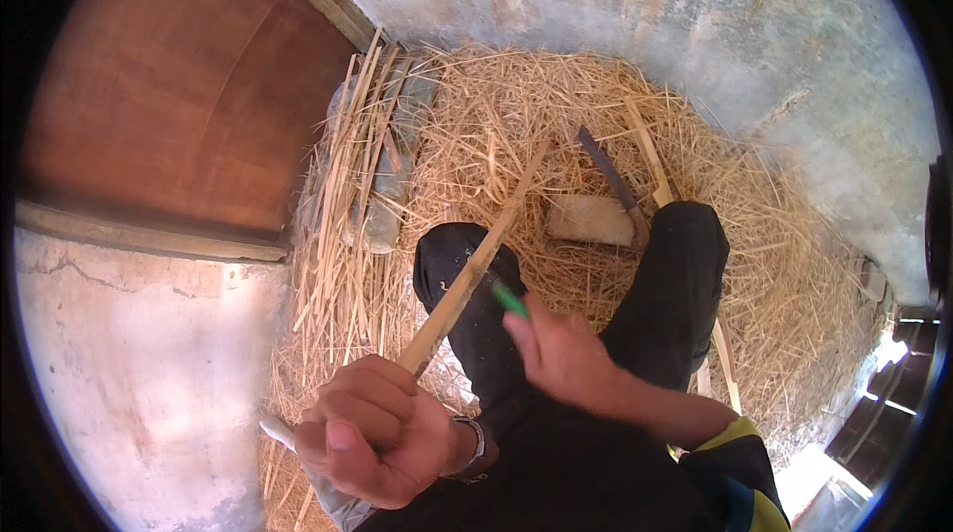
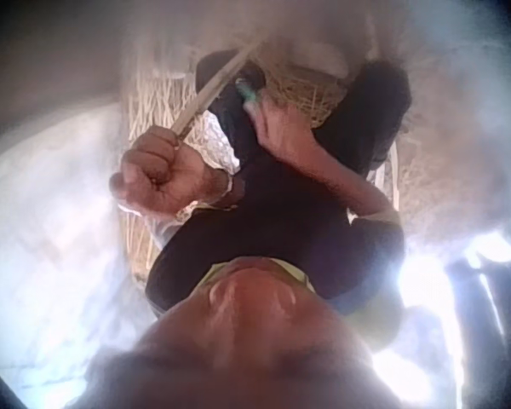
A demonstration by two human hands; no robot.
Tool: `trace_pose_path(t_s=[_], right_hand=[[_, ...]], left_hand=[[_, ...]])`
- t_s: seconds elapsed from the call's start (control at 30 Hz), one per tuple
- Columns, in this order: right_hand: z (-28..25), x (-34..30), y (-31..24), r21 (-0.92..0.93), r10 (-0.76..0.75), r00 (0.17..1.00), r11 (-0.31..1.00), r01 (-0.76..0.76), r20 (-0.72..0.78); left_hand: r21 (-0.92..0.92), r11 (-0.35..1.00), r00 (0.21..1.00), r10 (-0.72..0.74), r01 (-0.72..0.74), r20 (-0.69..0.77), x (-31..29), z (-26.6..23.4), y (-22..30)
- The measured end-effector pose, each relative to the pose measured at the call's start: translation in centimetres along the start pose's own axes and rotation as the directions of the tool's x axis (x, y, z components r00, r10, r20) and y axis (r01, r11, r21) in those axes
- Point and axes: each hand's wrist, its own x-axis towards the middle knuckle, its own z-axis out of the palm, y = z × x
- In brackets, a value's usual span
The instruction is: The person sits on a straw-covered floor and uses a green utility knife to shave thin strips from a long, thin piece of wood held in their left hand. The person repeatedly scrapes the blade along the wood's length to remove the outer layer.
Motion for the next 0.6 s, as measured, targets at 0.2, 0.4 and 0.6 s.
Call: trace_pose_path(t_s=[0.2, 0.4, 0.6], right_hand=[[-1.6, -1.7, -2.3, 0.119, -0.244, 0.968, 0.964, 0.237, 0.051], [-0.3, 0.7, 1.2, -0.134, -0.025, 0.997, 0.991, 0.015, -0.074], [1.2, 1.0, 2.7, -0.039, -0.049, 0.984, 0.998, 0.043, -0.169]], left_hand=[[0.002, 1.0, 1.0, -0.002, 0.002, 0.026, -0.2, 0.7, 0.1], [-0.007, 0.998, 0.997, -0.059, 0.059, -0.058, 0.0, 1.0, 0.5], [0.005, 0.998, 0.996, -0.06, 0.06, -0.065, -0.3, 2.2, 0.4]])
